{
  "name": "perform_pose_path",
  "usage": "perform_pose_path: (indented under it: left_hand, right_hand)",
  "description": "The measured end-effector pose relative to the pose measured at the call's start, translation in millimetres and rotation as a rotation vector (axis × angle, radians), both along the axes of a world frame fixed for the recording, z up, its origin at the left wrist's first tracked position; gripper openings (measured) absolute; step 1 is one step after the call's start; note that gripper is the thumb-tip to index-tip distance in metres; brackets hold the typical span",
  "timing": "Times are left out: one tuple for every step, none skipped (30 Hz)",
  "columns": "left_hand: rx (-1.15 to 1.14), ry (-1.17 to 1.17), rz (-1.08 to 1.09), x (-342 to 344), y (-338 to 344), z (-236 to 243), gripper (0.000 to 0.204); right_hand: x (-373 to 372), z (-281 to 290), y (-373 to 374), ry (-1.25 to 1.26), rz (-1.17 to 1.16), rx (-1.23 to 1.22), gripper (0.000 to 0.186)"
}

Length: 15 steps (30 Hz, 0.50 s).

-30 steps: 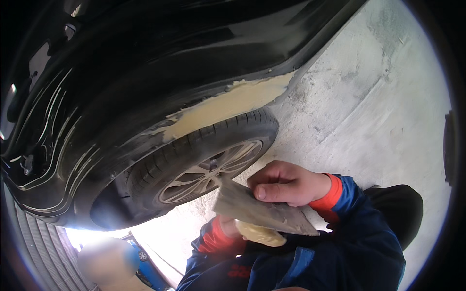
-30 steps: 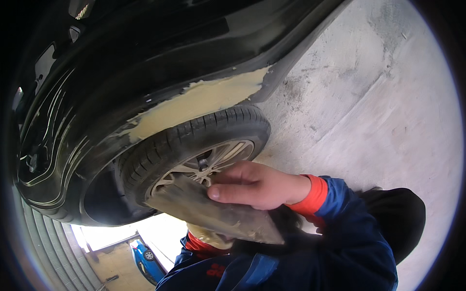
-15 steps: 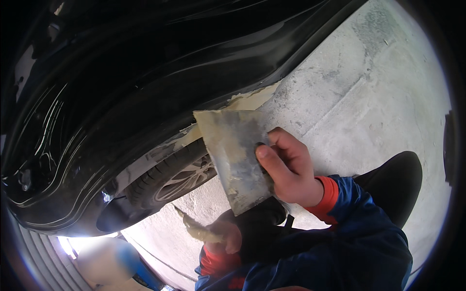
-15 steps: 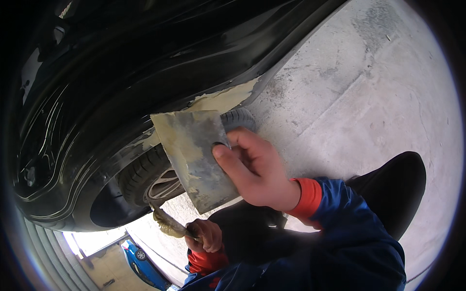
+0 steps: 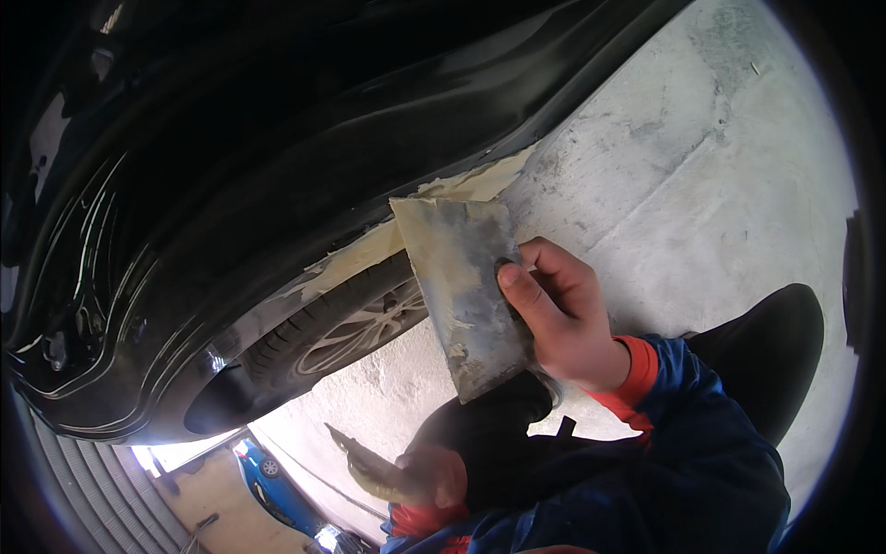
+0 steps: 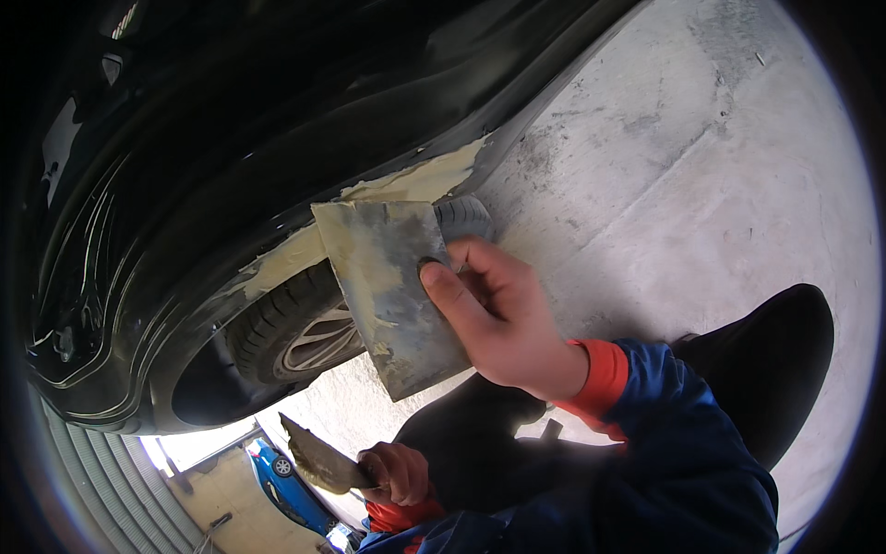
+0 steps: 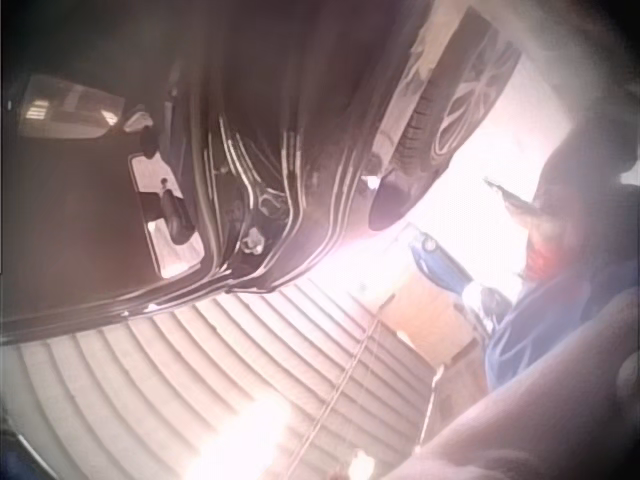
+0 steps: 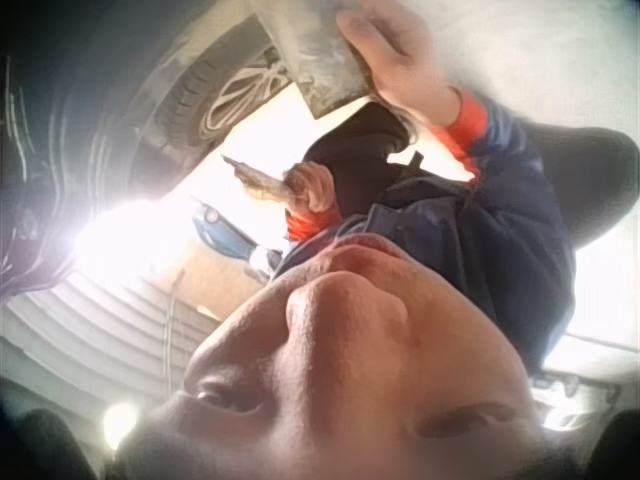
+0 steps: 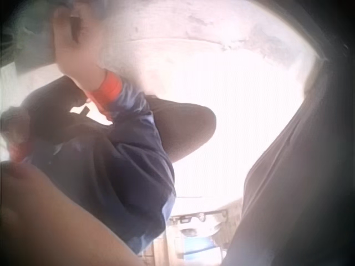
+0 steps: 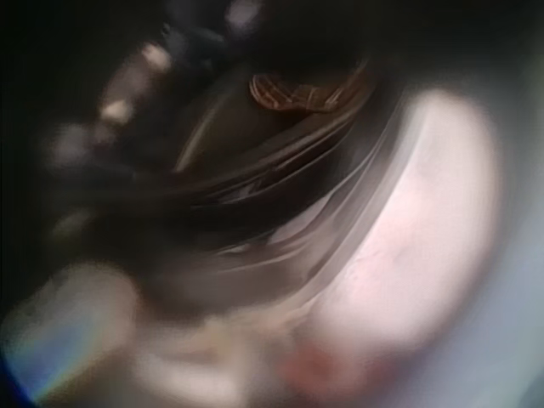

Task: The person applies beige body filler to a damaged area on the lower side of a black car using a metal spreader. They repeatedly smooth and level the filler along the wheel arch, occasionally adding more material from a second spreader.

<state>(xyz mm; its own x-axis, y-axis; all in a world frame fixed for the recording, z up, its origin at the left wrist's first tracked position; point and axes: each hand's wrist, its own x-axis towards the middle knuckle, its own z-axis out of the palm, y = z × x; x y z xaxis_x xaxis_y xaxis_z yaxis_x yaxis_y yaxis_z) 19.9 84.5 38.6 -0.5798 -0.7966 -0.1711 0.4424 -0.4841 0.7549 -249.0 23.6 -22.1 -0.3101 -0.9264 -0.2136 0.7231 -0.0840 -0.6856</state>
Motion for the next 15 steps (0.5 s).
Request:
perform_pose_path:
  left_hand:
    - [0.02, 0.075, 0.002, 2.4, 1.8, -3.2, 0.047]
    - [0.009, 0.096, -0.011, 2.5, 1.5, -4.1, 0.046]
    - [-0.001, 0.116, -0.024, 3.7, 1.3, -6.5, 0.046]
    - [-0.012, 0.134, -0.037, 2.8, 1.2, -7.9, 0.045]
    - [-0.016, 0.148, -0.048, 2.4, 0.3, -9.1, 0.045]
    - [-0.019, 0.161, -0.06, 1.2, -0.4, -9.7, 0.045]
    - [-0.013, 0.183, -0.069, -0.6, -1.5, -9.3, 0.045]
    - [-0.029, 0.155, -0.078, -2.3, -1.8, -9.0, 0.045]
    - [-0.032, 0.14, -0.082, -4.5, -2.6, -8.1, 0.046]
    - [-0.024, 0.125, -0.074, -6.3, -2.5, -7.3, 0.046]
    - [-0.03, 0.121, -0.082, -8.5, -2.6, -6.5, 0.046]
    - [-0.024, 0.116, -0.077, -10.4, -1.9, -5.8, 0.047]
    - [-0.019, 0.113, -0.073, -12.3, -1.5, -5.2, 0.047]
    - [-0.015, 0.114, -0.066, -14.1, -0.8, -5.0, 0.047]
    - [-0.01, 0.115, -0.058, -15.8, -0.4, -3.8, 0.047]
  right_hand:
    - [0.6, -1.2, 2.3, -0.008, 0.008, 0.002, 0.013]
    - [-0.5, -1.8, 2.8, -0.017, 0.01, 0.015, 0.013]
    - [-0.6, -3.6, 3.7, -0.027, 0.012, 0.029, 0.013]
    - [-2.1, -5.3, 4.5, -0.031, 0.015, 0.027, 0.014]
    - [-3.3, -7.4, 4.4, -0.031, 0.018, 0.026, 0.014]
    - [-4.5, -9.6, 4.5, -0.035, 0.016, 0.024, 0.014]
    - [-5.6, -10.9, 4.6, -0.031, 0.015, 0.023, 0.014]
    - [-6.7, -12.3, 5.5, -0.027, 0.007, 0.017, 0.015]
    - [-7.8, -13.2, 5.6, -0.025, -0.002, 0.015, 0.015]
    - [-8.8, -14.1, 6.3, -0.03, -0.001, 0.013, 0.015]
    - [-10.5, -14.7, 7.0, -0.038, -0.001, 0.013, 0.016]
    - [-11.7, -15.0, 8.0, -0.04, -0.004, 0.009, 0.016]
    - [-13.1, -15.2, 8.3, -0.046, 0.0, 0.019, 0.016]
    - [-14.3, -15.7, 8.9, -0.046, 0.001, 0.026, 0.016]
    - [-15.2, -15.2, 9.1, -0.047, 0.003, 0.034, 0.017]
